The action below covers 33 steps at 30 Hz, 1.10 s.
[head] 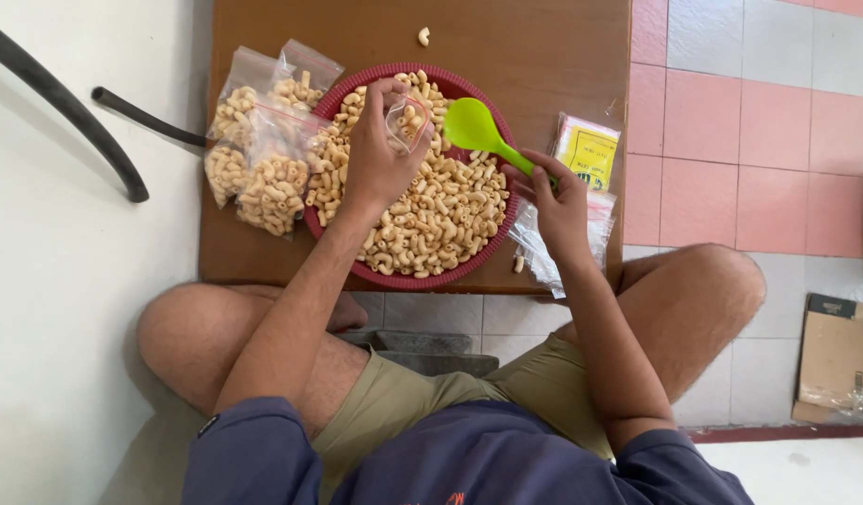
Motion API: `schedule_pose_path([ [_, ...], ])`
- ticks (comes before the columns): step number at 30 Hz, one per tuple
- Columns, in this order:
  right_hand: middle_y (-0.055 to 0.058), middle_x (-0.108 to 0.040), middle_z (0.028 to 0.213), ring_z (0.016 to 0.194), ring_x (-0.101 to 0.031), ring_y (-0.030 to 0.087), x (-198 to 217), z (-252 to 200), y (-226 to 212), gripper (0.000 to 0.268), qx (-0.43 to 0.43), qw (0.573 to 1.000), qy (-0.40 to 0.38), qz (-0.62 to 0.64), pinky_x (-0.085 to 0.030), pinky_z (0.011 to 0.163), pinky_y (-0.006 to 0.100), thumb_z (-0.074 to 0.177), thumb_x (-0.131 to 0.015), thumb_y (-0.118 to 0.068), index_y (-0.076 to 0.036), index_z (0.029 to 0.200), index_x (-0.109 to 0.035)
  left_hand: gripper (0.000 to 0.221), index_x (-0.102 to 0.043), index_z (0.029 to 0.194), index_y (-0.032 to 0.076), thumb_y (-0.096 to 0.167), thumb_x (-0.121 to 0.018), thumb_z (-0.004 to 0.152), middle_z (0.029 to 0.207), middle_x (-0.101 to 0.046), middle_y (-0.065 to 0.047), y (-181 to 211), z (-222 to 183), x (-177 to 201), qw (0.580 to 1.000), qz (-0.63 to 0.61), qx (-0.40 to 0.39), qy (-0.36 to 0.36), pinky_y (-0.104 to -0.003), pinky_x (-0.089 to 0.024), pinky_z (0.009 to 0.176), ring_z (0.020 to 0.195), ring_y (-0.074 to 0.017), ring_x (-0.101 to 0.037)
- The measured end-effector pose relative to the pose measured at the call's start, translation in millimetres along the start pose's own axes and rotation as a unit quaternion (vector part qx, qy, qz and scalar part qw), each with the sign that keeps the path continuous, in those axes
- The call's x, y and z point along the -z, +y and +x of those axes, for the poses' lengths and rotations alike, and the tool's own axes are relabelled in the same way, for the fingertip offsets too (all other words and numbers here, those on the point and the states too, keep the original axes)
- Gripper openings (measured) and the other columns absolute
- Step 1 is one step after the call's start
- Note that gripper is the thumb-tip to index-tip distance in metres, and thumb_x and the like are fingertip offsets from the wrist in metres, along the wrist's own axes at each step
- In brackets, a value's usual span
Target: The person uses a green spoon to scoop cashew nuts from a red basket into small clear plastic bags, then seals the bags by hand.
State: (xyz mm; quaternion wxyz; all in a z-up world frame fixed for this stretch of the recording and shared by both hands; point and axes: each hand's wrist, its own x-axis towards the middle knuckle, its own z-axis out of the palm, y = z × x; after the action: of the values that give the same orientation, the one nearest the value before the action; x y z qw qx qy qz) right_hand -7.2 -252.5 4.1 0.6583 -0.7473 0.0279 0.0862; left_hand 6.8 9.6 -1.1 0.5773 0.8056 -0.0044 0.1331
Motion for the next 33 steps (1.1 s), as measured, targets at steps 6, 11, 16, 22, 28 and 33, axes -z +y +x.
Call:
schedule_pose_path([
  [6, 0.020, -0.074, 0.136, 0.122, -0.076, 0.028, -2, 27, 54, 0.037, 0.102, 0.976, 0.016, -0.192, -0.069, 0.097, 0.038, 0.108, -0.055, 0.005, -0.002, 0.143, -0.063, 0.045, -0.047, 0.133, 0.021, 0.025, -0.075, 0.099, 0.126, -0.070, -0.013, 4, 2, 6, 1.000, -0.017, 0.018, 0.014, -0.033, -0.071, 0.077, 0.102, -0.0221, -0.079],
  [11, 0.017, -0.080, 0.118, 0.113, -0.080, 0.024, -15, 17, 43, 0.034, 0.006, 0.992, 0.027, -0.124, -0.069, 0.097, 0.041, 0.110, -0.052, -0.009, -0.002, 0.141, -0.065, 0.043, -0.046, 0.132, 0.020, 0.024, -0.074, 0.099, 0.128, -0.070, -0.012, 6, -1, 13, 0.999, -0.028, 0.035, -0.006, -0.038, -0.071, 0.081, 0.104, -0.0254, -0.079],
  [16, 0.012, -0.083, 0.109, 0.105, -0.083, 0.018, -22, 3, 17, 0.035, -0.096, 0.994, 0.034, -0.044, -0.069, 0.094, 0.033, 0.111, -0.054, -0.017, -0.002, 0.140, -0.066, 0.048, -0.044, 0.138, 0.020, 0.027, -0.074, 0.100, 0.139, -0.062, -0.014, -7, -3, 11, 0.999, -0.026, 0.001, -0.031, -0.044, -0.063, 0.098, 0.125, -0.0317, -0.069],
  [22, 0.010, -0.084, 0.110, 0.108, -0.083, 0.018, -35, -12, 7, 0.036, -0.097, 0.992, 0.033, -0.071, -0.067, 0.098, 0.033, 0.109, -0.058, -0.022, -0.007, 0.140, -0.069, 0.047, -0.043, 0.131, 0.023, 0.024, -0.076, 0.097, 0.120, -0.072, -0.009, -10, -9, 21, 0.997, -0.050, -0.031, -0.039, -0.034, -0.067, 0.080, 0.096, -0.0229, -0.079],
  [28, 0.017, -0.082, 0.113, 0.108, -0.081, 0.019, -36, -16, 14, 0.034, -0.138, 0.989, 0.032, 0.043, -0.066, 0.098, 0.027, 0.110, -0.055, -0.014, -0.001, 0.138, -0.068, 0.047, -0.046, 0.133, 0.023, 0.025, -0.076, 0.098, 0.124, -0.072, -0.011, -19, -12, 13, 0.999, -0.026, 0.019, -0.027, -0.036, -0.069, 0.080, 0.098, -0.0232, -0.081],
  [33, 0.025, -0.076, 0.130, 0.115, -0.079, 0.026, -32, -17, 20, 0.033, -0.088, 0.990, 0.029, 0.102, -0.068, 0.099, 0.031, 0.110, -0.053, -0.011, 0.003, 0.138, -0.065, 0.049, -0.053, 0.141, 0.024, 0.029, -0.076, 0.098, 0.146, -0.063, -0.010, -18, -16, 13, 0.999, -0.024, 0.019, -0.040, -0.034, -0.069, 0.088, 0.120, -0.0246, -0.074],
])
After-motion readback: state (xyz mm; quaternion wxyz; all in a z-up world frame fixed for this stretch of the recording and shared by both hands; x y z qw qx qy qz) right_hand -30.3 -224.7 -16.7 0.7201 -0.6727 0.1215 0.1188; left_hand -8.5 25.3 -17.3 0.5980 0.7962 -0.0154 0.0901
